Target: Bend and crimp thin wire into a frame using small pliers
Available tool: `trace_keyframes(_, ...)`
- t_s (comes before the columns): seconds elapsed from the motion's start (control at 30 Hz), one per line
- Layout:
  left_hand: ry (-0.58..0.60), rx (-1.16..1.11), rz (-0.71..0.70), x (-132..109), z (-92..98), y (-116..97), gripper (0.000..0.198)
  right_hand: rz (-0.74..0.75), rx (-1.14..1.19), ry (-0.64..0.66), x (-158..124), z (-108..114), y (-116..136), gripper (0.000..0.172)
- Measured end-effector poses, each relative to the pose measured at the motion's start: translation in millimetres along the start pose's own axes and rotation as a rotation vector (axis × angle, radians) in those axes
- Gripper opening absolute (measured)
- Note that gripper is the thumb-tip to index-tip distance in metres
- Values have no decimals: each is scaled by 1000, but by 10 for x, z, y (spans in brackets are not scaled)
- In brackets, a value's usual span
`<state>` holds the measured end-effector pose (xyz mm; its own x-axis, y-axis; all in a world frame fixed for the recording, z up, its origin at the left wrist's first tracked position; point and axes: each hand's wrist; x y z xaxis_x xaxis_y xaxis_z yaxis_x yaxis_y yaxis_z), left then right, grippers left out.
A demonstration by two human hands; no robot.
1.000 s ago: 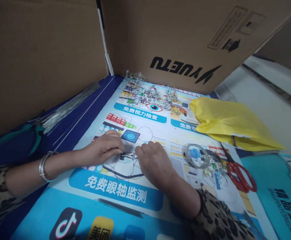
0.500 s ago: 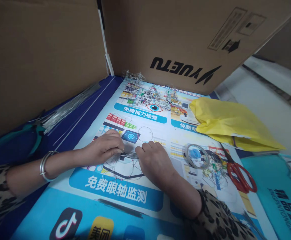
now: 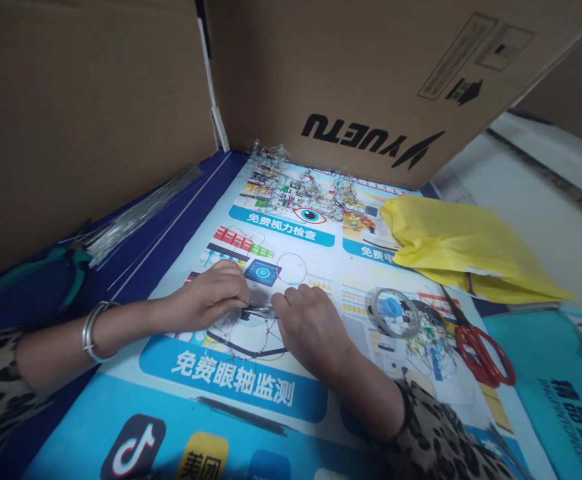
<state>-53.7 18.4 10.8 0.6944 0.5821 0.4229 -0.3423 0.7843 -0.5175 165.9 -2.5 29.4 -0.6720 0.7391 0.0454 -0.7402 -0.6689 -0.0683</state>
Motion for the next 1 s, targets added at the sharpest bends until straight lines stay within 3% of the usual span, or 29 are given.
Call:
trace_keyframes(0.23, 51, 44, 8, -4, 8, -12, 16, -22, -4, -5, -18, -6, 24, 8)
trace_keyframes(0.5, 9, -34, 40, 6, 18, 35, 12, -26, -3, -34, -24, 13, -2, 8)
trace_keyframes(0.83, 41, -4, 76, 3, 55, 18, 14, -3, -29, -27, -40, 73, -3, 8)
trace_keyframes(1.0, 34, 42, 89, 10, 72, 3, 13, 21, 71, -5, -78, 147, -51, 7)
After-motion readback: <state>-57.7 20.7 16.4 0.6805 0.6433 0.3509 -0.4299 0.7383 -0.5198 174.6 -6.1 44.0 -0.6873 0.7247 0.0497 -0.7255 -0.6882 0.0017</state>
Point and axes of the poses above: each hand's wrist, its own x-axis towards the middle knuckle, its own z-axis out of the back of the hand, y = z × x, and after that the axes turned 2 degrees about x, right-handed
